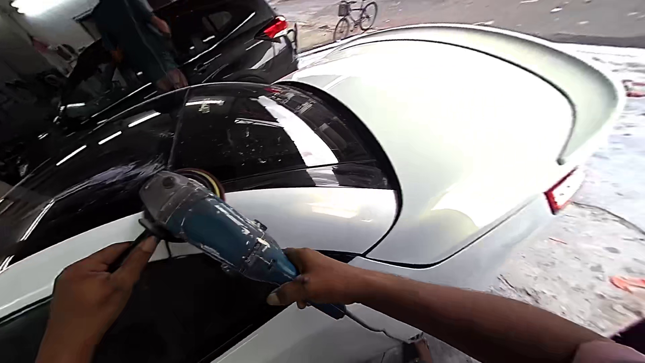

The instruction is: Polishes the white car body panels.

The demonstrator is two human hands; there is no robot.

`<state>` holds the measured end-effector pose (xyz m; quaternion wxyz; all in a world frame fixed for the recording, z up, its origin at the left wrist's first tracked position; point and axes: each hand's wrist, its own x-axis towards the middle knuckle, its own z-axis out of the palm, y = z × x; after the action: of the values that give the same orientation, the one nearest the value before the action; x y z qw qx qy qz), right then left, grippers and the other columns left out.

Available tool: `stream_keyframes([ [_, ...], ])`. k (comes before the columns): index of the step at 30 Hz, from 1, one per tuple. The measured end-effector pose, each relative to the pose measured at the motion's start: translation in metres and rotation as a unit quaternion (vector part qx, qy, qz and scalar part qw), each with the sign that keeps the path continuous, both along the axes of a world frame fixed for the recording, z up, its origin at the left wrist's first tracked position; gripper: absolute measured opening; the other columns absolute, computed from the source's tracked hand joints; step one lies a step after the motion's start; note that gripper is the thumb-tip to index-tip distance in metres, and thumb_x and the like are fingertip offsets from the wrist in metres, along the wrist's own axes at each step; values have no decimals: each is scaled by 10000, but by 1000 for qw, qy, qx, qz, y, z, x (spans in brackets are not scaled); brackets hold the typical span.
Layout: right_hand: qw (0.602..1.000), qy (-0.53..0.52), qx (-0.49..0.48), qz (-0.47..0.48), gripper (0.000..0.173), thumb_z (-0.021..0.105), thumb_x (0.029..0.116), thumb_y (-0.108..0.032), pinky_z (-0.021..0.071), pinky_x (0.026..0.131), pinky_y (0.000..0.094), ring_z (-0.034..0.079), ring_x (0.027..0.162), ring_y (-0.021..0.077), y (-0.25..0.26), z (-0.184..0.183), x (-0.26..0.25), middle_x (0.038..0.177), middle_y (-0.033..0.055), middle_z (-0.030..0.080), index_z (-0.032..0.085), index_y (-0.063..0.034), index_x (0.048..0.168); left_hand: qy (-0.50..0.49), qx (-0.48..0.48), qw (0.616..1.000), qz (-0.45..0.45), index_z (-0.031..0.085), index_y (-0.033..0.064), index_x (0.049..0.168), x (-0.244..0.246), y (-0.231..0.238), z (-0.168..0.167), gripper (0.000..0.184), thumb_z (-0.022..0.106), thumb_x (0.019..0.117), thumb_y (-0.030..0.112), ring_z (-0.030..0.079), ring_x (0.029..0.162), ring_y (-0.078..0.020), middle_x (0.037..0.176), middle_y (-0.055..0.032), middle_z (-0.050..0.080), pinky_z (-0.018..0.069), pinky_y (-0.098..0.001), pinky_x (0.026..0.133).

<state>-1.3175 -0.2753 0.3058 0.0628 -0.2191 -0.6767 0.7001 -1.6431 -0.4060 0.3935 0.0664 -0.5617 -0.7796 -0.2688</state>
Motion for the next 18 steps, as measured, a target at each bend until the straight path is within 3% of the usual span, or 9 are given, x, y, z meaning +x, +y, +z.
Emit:
stream_keyframes([
  [3,997,-18,42,-64,492,729,915,-441,561,656,359,641,678,148,18,-14,40,893,62,658,575,-85,1218,15,-27,999,-24,706,59,891,42,49,9,541,573,992,573,540,498,-162,632,-48,592,465,-397,482],
  [5,995,-8,-9,-96,499,729,919,-460,568,613,334,635,632,136,32,-30,83,882,51,656,570,-98,1225,42,-60,996,-45,749,83,937,85,91,10,537,587,976,593,586,552,-213,679,-72,640,493,-494,538],
  [8,981,24,-125,-145,459,754,911,-402,566,563,301,622,593,127,52,-55,148,881,33,653,559,-121,1217,80,-124,985,-92,762,121,928,155,164,3,494,602,968,586,625,608,-237,689,-59,655,506,-557,587],
  [13,941,36,-227,-248,394,748,912,-321,566,532,302,626,561,147,75,-96,234,854,48,667,557,-113,1187,120,-229,951,-167,749,185,865,256,278,-31,527,575,948,675,617,637,-234,679,-30,640,487,-551,576],
  [18,918,54,-264,-289,411,748,896,-322,565,532,304,631,567,155,81,-124,265,854,55,673,552,-108,1187,143,-286,928,-193,727,198,833,309,324,-48,545,552,944,702,593,606,-212,648,-8,609,474,-513,553],
])
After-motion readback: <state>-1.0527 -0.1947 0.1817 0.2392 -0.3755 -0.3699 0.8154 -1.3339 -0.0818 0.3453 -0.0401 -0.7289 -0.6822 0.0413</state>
